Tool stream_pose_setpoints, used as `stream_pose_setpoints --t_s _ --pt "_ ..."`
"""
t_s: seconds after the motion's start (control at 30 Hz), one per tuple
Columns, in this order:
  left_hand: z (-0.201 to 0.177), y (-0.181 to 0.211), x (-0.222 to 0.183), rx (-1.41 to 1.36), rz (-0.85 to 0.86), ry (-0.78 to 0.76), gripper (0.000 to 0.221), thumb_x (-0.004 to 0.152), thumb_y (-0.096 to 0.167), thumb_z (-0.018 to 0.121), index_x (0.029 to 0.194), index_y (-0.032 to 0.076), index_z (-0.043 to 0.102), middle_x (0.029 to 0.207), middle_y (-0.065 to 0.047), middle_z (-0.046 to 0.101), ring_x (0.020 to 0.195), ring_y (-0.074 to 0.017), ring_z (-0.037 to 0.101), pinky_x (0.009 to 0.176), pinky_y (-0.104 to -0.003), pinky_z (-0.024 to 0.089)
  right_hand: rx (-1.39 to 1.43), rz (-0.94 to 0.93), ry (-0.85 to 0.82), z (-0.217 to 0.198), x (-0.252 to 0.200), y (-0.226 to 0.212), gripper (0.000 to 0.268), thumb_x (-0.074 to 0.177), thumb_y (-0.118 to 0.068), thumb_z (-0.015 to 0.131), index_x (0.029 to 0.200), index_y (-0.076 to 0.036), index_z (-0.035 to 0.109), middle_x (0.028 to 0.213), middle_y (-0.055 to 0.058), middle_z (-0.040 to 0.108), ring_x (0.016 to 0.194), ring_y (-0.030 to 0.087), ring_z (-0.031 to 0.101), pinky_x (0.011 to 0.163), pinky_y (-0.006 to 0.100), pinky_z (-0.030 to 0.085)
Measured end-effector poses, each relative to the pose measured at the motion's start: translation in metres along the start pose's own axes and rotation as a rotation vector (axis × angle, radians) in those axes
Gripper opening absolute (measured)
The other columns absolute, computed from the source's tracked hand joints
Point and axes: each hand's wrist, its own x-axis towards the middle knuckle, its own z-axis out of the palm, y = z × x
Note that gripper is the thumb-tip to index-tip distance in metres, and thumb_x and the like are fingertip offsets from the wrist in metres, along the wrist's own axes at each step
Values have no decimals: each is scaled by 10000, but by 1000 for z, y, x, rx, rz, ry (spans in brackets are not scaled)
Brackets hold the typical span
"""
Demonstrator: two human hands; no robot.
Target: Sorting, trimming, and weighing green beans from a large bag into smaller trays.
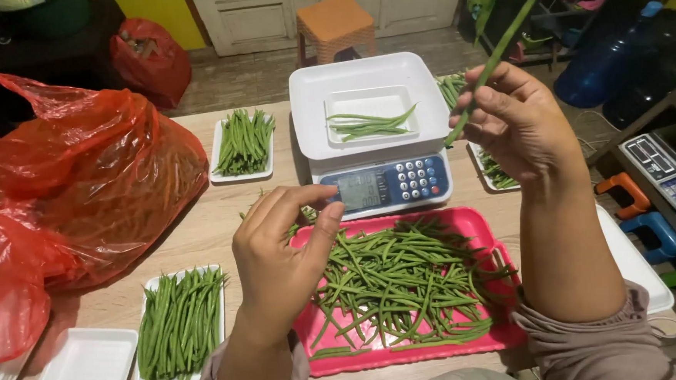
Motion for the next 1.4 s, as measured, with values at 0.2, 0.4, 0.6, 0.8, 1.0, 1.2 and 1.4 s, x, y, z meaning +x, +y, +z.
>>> stream_pose_setpoints --t_s 0.2,0.4,0.6,0.8,1.0,1.2,1.4 --pt "1 0 0 0 -10 -9 125 976 210 671 977 101 732 894 -13 744 733 -157 644 701 -293 514 -46 -24 -8 1 3 -3 230 926 -92 732 1153 -89 693 1008 78 695 947 186 691 850 379 640" --pt "-9 6 -1 -33 -10 30 78 966 133 682 952 66 720 895 -46 741 729 -172 625 707 -299 508 -711 -198 23 -5 71 35 279 941 -106 716 1211 -40 707 1194 85 740 949 150 687 822 256 585" --pt "-20 11 -2 -45 29 87 60 955 83 677 936 42 717 862 -80 743 770 -181 665 674 -289 526 -1347 -179 -38 -6 132 97 182 912 -115 752 1087 -155 726 966 19 758 847 237 670 731 422 490" --pt "-25 1 -9 -44 48 67 84 957 86 686 984 11 711 889 -127 745 787 -191 690 690 -285 588 -1819 -190 -141 -16 162 136 293 925 -134 639 1117 -307 777 968 13 774 984 378 651 780 559 484" --pt "-29 24 -4 -12 15 52 120 976 59 662 923 -41 700 846 -145 715 795 -242 667 694 -319 525 -1730 -266 -267 -12 125 114 296 959 -135 708 1244 -205 751 1181 108 723 1134 412 529 900 586 367" --pt "-25 26 -5 -9 3 18 197 1001 76 628 837 -32 650 788 -134 674 765 -251 634 694 -342 474 -1348 -160 -572 -20 26 75 156 931 -92 702 1078 -93 754 980 63 773 878 208 702 786 354 483" --pt "-11 10 -6 -51 84 -45 308 1031 155 543 797 -23 637 746 -145 664 715 -252 644 686 -360 508 -1465 328 -616 -45 -46 98 134 879 -228 746 1001 -176 768 948 0 795 783 182 708 792 357 523"
